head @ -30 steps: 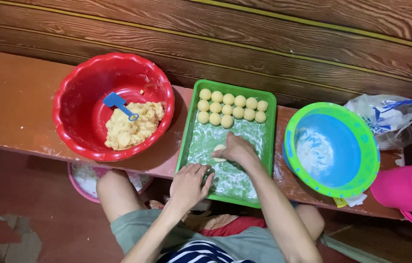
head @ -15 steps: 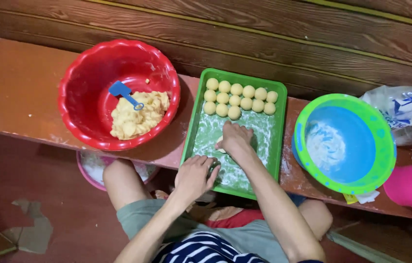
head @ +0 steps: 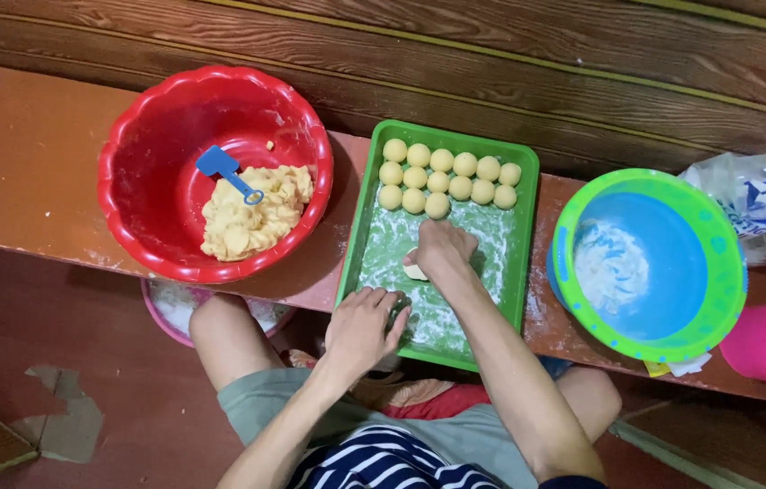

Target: The person is taking portions of dough, flattening them, and rolling them into uniform balls before placing them on a tray.

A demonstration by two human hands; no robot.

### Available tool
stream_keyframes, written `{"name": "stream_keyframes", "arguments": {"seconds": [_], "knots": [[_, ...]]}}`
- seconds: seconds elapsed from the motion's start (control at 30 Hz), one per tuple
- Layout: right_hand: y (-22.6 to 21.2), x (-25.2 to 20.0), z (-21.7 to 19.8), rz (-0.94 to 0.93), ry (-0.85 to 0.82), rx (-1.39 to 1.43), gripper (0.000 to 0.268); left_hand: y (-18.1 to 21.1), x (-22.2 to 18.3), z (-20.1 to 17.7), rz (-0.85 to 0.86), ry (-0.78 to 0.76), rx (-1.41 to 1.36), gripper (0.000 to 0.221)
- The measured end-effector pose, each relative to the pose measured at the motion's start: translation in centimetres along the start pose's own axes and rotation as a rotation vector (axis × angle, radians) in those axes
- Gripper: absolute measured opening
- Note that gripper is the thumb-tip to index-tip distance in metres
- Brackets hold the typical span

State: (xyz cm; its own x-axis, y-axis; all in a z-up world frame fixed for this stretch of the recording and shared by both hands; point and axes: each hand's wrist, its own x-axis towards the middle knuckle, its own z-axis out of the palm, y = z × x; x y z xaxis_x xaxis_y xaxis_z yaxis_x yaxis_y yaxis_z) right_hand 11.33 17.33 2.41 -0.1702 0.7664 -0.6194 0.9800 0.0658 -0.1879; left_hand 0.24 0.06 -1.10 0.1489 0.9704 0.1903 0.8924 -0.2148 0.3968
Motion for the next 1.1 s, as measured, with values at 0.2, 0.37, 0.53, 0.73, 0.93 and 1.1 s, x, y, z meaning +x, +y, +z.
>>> {"name": "stream_keyframes", "arguments": {"seconds": [0.2, 0.37, 0.53, 0.73, 0.93, 1.1], "knots": [[0.1, -2.2, -1.2, -0.039, -0.033, 0.039, 0.033, 0.1, 0.0, -0.2, -0.004, -0.019, 0.016, 0.031], [1.0, -3.1, -0.7, -0.052, -0.04, 0.092, 0.035, 0.1, -0.1, -0.2, -0.015, -0.049, -0.015, 0.034], [2.6, -2.5, -0.2, -0.071, -0.059, 0.176, 0.035, 0.1, -0.3, -0.4, -0.02, -0.06, -0.026, 0.034], [3.0, -1.1, 0.0, 0.006, -0.093, 0.09, 0.054, 0.1, -0.1, -0.1, -0.004, -0.041, -0.006, 0.032], [3.2, -1.1, 0.6, 0.035, -0.023, 0.059, 0.047, 0.3, 0.1, -0.3, 0.036, 0.024, 0.023, 0.031], [4.7, -2.3, 0.7, -0.124, -0.043, 0.323, 0.036, 0.5, -0.4, -0.6, 0.034, 0.054, -0.028, 0.029]]}}
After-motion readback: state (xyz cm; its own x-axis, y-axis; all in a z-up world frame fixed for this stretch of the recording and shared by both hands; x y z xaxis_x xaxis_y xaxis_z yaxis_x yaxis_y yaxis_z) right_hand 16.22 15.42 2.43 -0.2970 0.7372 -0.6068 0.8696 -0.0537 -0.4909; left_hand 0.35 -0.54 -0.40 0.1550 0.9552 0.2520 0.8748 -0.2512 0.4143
